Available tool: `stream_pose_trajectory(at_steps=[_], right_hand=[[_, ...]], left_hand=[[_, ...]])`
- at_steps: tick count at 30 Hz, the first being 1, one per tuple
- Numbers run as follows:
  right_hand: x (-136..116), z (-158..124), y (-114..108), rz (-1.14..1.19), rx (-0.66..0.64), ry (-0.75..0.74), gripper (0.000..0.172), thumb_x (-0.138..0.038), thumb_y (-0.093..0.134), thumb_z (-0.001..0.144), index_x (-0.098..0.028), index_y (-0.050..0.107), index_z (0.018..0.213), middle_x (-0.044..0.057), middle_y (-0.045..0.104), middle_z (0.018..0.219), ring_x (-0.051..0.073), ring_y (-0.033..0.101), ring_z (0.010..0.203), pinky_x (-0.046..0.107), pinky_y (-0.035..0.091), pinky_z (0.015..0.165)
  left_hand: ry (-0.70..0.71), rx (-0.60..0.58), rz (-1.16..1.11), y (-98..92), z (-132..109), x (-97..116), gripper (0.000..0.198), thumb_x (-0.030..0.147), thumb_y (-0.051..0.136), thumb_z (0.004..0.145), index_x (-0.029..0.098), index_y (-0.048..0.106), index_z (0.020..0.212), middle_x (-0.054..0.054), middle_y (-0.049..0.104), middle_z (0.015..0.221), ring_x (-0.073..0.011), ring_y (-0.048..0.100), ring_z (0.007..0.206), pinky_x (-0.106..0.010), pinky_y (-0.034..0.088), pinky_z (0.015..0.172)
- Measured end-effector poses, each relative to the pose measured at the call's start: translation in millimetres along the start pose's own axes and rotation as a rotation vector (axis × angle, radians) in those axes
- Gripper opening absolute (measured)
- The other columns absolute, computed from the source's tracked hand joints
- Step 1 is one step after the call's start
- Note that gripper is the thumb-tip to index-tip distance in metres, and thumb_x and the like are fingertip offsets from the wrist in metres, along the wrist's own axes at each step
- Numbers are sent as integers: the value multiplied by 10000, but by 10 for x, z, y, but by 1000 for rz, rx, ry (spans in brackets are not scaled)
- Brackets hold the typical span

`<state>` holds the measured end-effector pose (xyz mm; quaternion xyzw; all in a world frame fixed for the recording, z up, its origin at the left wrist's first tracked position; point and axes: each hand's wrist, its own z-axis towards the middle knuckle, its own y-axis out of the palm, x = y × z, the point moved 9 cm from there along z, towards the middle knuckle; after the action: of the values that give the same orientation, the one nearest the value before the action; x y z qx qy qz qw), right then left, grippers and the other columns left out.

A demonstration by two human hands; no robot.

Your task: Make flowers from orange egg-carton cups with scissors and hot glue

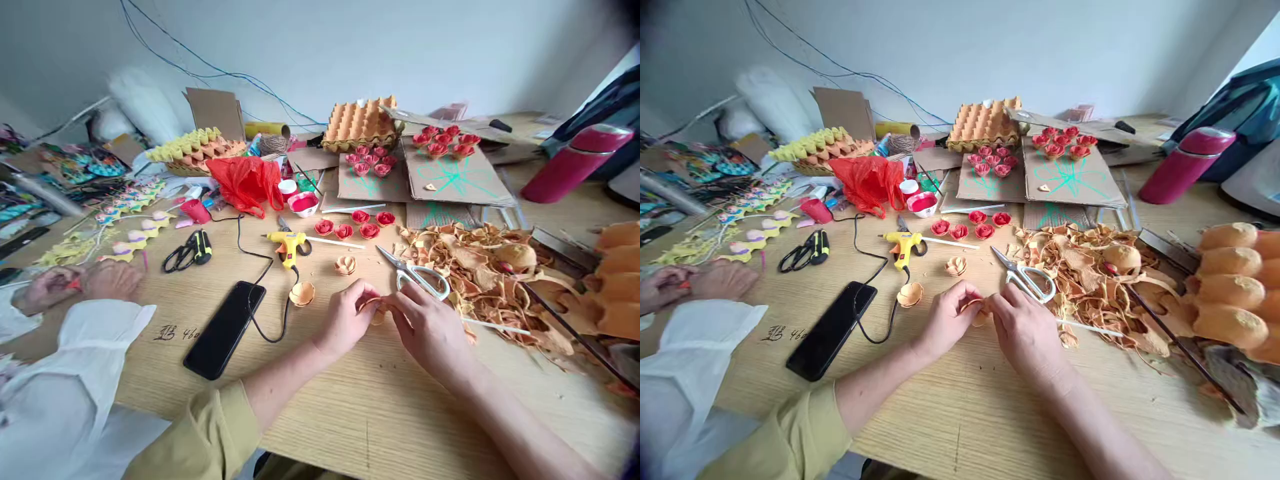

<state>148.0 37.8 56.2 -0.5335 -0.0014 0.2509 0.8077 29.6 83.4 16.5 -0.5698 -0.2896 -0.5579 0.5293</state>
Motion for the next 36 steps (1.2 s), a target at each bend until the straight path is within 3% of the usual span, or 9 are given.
stream_pose_trajectory(at_steps=[4,10,16,21,30,36], right_hand=[[82,22,-36,43,46,65,198,-247,528,998,-198,720,1007,40,663,873,145,602,624,251,391,523],[115,36,-4,91,1,111,185,-270,563,990,-220,740,972,23,637,839,139,599,620,238,412,523],[56,24,-21,64,-3,61,190,-240,555,988,-200,731,929,22,591,790,151,573,628,240,386,509],[17,23,-18,19,-6,3,222,-212,523,992,-196,721,890,32,591,789,164,587,650,252,379,524],[92,31,-41,100,10,81,182,-249,563,976,-199,705,873,14,607,780,130,571,566,226,383,489],[73,37,-42,61,15,69,222,-271,539,992,-192,696,856,21,603,784,133,557,560,231,361,474]], left_hand=[[50,0,13,-13,4,68,67,138,585,922,169,638,949,-18,715,833,-121,664,738,-211,498,689],[129,-36,79,11,-6,130,86,116,595,909,170,657,882,-7,688,790,-124,627,729,-214,482,684],[161,-30,145,-13,-19,223,109,116,593,913,165,635,824,22,637,721,-97,568,652,-202,438,648],[175,-68,150,27,-13,192,109,133,570,931,169,622,843,16,644,754,-98,576,664,-200,449,652],[224,-70,156,31,-16,249,144,126,535,958,176,644,879,-6,686,807,-115,641,734,-211,489,703],[164,-65,87,45,-9,159,104,130,557,941,179,647,922,-19,716,845,-126,675,771,-219,524,723]])
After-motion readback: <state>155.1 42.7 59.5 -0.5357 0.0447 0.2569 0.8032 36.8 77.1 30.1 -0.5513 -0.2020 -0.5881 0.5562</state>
